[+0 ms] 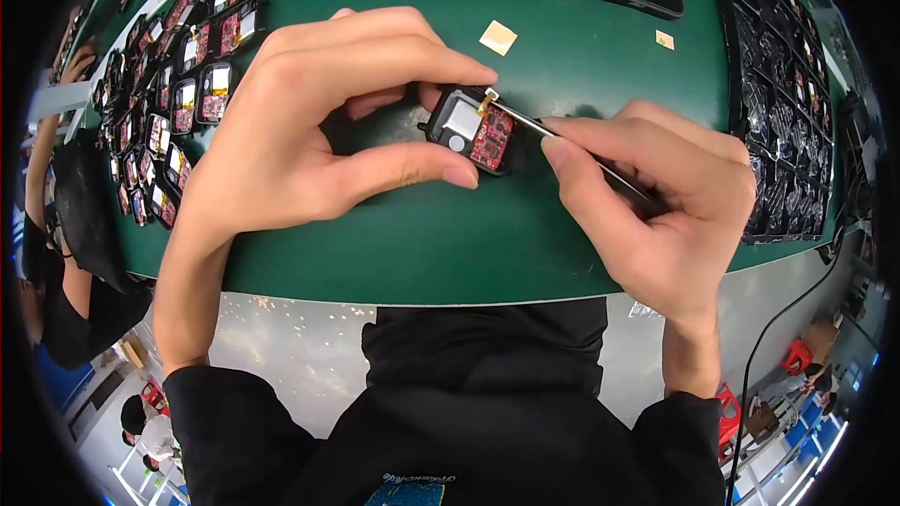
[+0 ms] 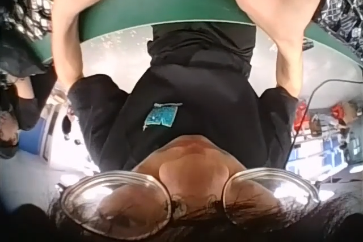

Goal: The recorder is using tweezers to assemble small electronic components into casings on a green workbench.

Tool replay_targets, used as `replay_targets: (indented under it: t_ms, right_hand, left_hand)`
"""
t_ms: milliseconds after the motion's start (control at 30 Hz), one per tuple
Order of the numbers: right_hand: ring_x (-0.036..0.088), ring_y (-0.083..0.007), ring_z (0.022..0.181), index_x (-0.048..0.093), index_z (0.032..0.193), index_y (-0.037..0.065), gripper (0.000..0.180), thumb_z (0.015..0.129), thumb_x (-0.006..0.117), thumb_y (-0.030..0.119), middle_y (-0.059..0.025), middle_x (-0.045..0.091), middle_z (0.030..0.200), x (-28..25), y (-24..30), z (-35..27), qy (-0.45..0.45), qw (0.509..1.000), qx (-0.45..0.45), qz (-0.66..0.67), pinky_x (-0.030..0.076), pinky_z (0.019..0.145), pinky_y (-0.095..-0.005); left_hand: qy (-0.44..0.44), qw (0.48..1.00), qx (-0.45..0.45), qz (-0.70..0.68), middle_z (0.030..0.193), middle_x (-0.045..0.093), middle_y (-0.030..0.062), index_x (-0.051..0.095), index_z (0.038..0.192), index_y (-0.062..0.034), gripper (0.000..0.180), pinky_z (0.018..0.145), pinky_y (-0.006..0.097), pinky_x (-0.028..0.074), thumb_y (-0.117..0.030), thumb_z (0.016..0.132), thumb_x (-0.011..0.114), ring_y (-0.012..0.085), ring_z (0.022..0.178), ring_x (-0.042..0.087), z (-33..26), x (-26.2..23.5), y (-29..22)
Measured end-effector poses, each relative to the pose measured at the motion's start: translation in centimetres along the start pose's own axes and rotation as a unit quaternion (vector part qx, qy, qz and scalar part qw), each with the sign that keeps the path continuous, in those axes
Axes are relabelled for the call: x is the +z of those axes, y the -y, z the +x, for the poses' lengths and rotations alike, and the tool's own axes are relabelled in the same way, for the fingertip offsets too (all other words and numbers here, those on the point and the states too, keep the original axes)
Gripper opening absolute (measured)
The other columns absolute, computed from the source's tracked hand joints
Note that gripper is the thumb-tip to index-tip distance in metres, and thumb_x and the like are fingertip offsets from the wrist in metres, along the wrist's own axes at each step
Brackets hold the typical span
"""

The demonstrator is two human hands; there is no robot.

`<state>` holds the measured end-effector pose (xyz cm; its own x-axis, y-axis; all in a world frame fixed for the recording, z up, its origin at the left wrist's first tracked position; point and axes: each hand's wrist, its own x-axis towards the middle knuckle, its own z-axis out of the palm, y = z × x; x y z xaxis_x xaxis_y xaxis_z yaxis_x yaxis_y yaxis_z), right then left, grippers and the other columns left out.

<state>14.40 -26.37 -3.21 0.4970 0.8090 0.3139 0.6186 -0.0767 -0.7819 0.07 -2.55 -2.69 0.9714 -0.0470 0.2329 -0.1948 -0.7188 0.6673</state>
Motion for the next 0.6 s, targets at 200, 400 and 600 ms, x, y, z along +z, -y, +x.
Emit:
replay_targets:
  t_ms: [200, 400, 600]
  right_hand:
    - [0.047, -0.0037, 0.054, 0.087, 0.105, 0.0, 0.029, 0.078, 0.088, -0.009, 0.0, 0.064, 0.07, 0.01, 0.08, -0.67, -0.04, 0.993, -0.069, -0.083, 0.031, 0.05, -0.0237]
    - [0.045, -0.0036, 0.053, 0.087, 0.106, -0.001, 0.03, 0.077, 0.088, -0.01, -0.0004, 0.065, 0.073, 0.58, -0.14, -0.59, -0.044, 0.991, -0.093, -0.089, 0.03, 0.049, -0.024]
    - [0.056, -0.0078, 0.057, 0.087, 0.104, -0.002, 0.027, 0.079, 0.086, -0.012, -0.0033, 0.068, 0.071, -0.11, 0.15, -0.03, 0.0, 0.996, -0.076, -0.053, 0.039, 0.053, -0.0236]
  left_hand:
    - [-0.004, 1.0, -0.021, 0.018, 0.092, 0.07, 0.0035, 0.082, 0.124, -0.0053, 0.064, 0.067, 0.029, 0.039, -0.029, 0.068, 0.101, 0.0145, 0.071, 0.05, 0.09, -0.19, -0.62]
    - [-0.004, 0.999, -0.006, 0.038, 0.09, 0.069, 0.0034, 0.082, 0.121, -0.0058, 0.059, 0.067, 0.03, 0.039, -0.028, 0.069, 0.1, 0.0145, 0.07, 0.051, 0.07, 0.08, -0.45]
    - [0.018, 1.0, -0.009, 0.019, 0.095, 0.072, 0.0047, 0.082, 0.119, -0.0031, 0.059, 0.065, 0.029, 0.038, -0.031, 0.071, 0.101, 0.0137, 0.07, 0.051, 0.16, -0.71, 0.15]
